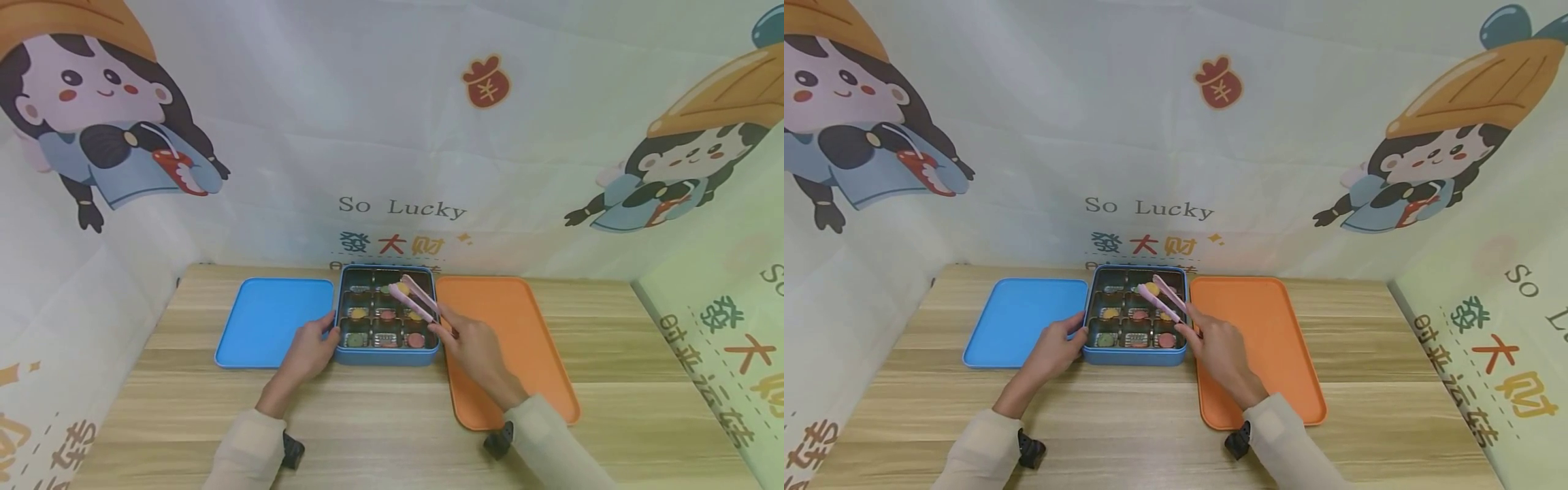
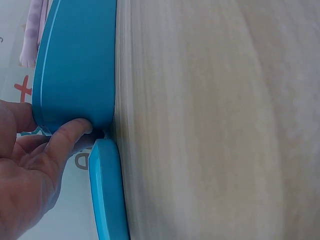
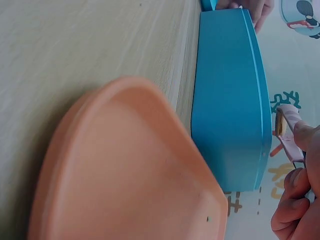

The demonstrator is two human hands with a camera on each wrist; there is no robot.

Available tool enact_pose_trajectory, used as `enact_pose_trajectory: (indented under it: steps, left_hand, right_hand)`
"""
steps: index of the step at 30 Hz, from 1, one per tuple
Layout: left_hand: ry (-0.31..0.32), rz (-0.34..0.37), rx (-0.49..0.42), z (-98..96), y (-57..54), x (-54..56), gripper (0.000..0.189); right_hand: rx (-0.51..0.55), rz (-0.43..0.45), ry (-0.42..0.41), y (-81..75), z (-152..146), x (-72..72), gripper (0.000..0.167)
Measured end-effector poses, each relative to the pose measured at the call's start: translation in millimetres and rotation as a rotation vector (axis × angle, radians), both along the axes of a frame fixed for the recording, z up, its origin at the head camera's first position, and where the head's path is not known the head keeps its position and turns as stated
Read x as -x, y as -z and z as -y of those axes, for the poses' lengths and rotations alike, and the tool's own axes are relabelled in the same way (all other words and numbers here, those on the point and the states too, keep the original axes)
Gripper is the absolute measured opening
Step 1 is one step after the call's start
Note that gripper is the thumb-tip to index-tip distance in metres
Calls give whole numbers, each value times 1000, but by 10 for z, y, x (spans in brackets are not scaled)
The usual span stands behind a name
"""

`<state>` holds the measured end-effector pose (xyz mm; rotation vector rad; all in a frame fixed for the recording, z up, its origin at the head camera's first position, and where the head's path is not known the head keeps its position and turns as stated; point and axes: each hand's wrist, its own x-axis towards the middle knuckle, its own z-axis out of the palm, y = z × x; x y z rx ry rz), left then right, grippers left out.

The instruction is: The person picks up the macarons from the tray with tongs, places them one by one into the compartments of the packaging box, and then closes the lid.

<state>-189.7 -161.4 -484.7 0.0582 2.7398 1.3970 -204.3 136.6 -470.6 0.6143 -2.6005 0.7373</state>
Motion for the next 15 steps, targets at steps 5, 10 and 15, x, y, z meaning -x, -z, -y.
enact_pose_trajectory:
  steps: [5,10,15]
  left_hand:
    - [1,7,-2,2,-10,1,53]
    - [-2,8,-8,3,-21,-2,52]
    - [-5,8,-2,-5,-15,-2,52]
  right_hand:
    - [10,17,8,0,89,47,47]
    - [12,18,15,0,176,98,47]
    - [13,14,16,-9,251,122,47]
